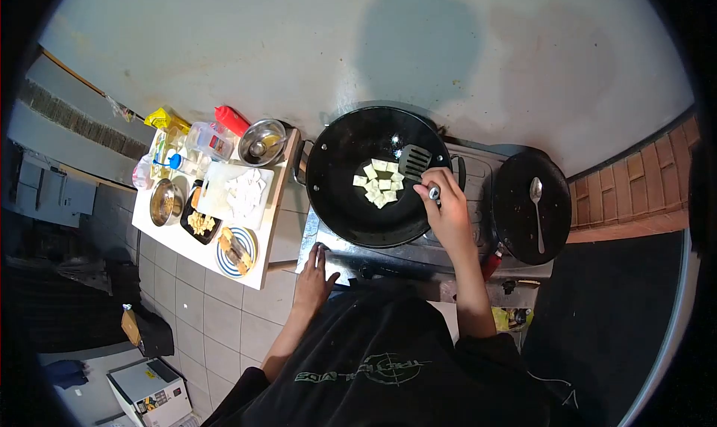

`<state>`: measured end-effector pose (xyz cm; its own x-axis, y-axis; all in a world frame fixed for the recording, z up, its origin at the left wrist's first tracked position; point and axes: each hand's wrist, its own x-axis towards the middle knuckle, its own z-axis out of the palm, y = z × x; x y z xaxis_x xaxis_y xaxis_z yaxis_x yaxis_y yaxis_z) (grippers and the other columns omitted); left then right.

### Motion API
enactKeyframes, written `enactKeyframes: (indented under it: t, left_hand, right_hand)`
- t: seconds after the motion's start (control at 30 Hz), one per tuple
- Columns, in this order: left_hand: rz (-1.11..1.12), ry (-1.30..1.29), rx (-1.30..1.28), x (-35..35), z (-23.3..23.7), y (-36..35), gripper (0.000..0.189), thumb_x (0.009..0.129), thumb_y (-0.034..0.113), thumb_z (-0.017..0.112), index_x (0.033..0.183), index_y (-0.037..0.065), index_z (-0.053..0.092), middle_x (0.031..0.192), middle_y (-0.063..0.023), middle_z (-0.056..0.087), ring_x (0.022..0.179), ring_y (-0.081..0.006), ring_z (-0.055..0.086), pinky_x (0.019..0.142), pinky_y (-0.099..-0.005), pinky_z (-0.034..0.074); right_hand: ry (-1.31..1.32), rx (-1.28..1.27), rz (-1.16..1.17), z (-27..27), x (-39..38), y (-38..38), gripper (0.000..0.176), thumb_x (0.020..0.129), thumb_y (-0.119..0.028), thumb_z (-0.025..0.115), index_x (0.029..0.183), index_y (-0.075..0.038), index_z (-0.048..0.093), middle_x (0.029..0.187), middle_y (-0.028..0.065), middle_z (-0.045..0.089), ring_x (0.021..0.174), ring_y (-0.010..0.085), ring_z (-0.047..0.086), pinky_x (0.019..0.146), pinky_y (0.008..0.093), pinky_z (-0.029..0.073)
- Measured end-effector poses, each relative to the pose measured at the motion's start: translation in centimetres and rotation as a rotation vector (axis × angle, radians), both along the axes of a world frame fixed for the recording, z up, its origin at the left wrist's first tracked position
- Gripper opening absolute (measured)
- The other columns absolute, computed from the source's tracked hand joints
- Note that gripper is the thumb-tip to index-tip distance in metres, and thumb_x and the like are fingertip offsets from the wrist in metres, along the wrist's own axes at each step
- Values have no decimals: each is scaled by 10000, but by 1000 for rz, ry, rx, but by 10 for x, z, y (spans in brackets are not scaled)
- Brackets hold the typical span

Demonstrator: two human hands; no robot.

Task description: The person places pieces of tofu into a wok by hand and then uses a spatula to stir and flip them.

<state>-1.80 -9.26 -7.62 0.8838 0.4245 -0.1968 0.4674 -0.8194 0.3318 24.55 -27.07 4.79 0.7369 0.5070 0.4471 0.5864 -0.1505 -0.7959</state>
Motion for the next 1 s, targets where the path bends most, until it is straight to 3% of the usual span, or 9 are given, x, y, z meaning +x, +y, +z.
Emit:
enactKeyframes:
  t: [0.03,0.1,0.2,0.3,0.57,0.83,1.0]
  left_hand:
    - [-3,14,6,-1,-2,-1,796,877,344,695,1450,-81,340,1552,-184,288,1267,-370,503,1019,-427,466]
    - [-10,2,-4,-3,-8,0,802,877,349,695,1451,-81,338,1555,-181,284,1260,-366,509,1015,-427,469]
    - [-6,21,-29,1,-1,2,800,878,363,693,1443,-87,348,1562,-173,264,1196,-362,563,958,-432,507]
    - [-15,14,-55,1,0,3,779,874,369,696,1415,-98,386,1558,-158,248,1080,-376,632,843,-437,560]
    - [-26,36,-95,2,-3,9,797,867,375,705,1419,-99,379,1551,-168,253,1088,-377,632,847,-432,559]
    - [44,85,-133,3,1,0,766,883,346,684,1432,-79,360,1566,-138,203,988,-374,662,815,-478,555]
    - [42,110,-94,2,-1,1,766,876,355,689,1432,-68,373,1566,-125,222,967,-363,672,803,-459,563]
  right_hand:
    - [-2,-1,-1,0,0,-1,158,873,6,663,920,15,513,926,127,568,821,275,574,775,323,474]
    - [-22,-47,-6,-2,-1,0,152,878,-29,682,901,18,539,898,130,552,725,312,593,647,362,488]
    - [-10,-54,18,-5,-4,3,139,872,-32,690,875,20,562,889,130,551,699,310,596,623,375,481]
    - [14,-114,35,-1,-6,5,131,862,-33,696,864,17,575,877,133,546,699,311,606,610,384,481]
    - [23,-266,117,-1,-5,6,119,876,-89,664,819,2,610,877,117,592,738,350,635,639,433,502]
    - [109,-258,144,0,-1,16,147,895,-58,644,818,55,589,802,166,583,712,371,587,650,387,466]
    - [113,-232,137,3,-3,17,161,911,-43,632,822,76,569,783,173,564,695,364,570,649,362,448]
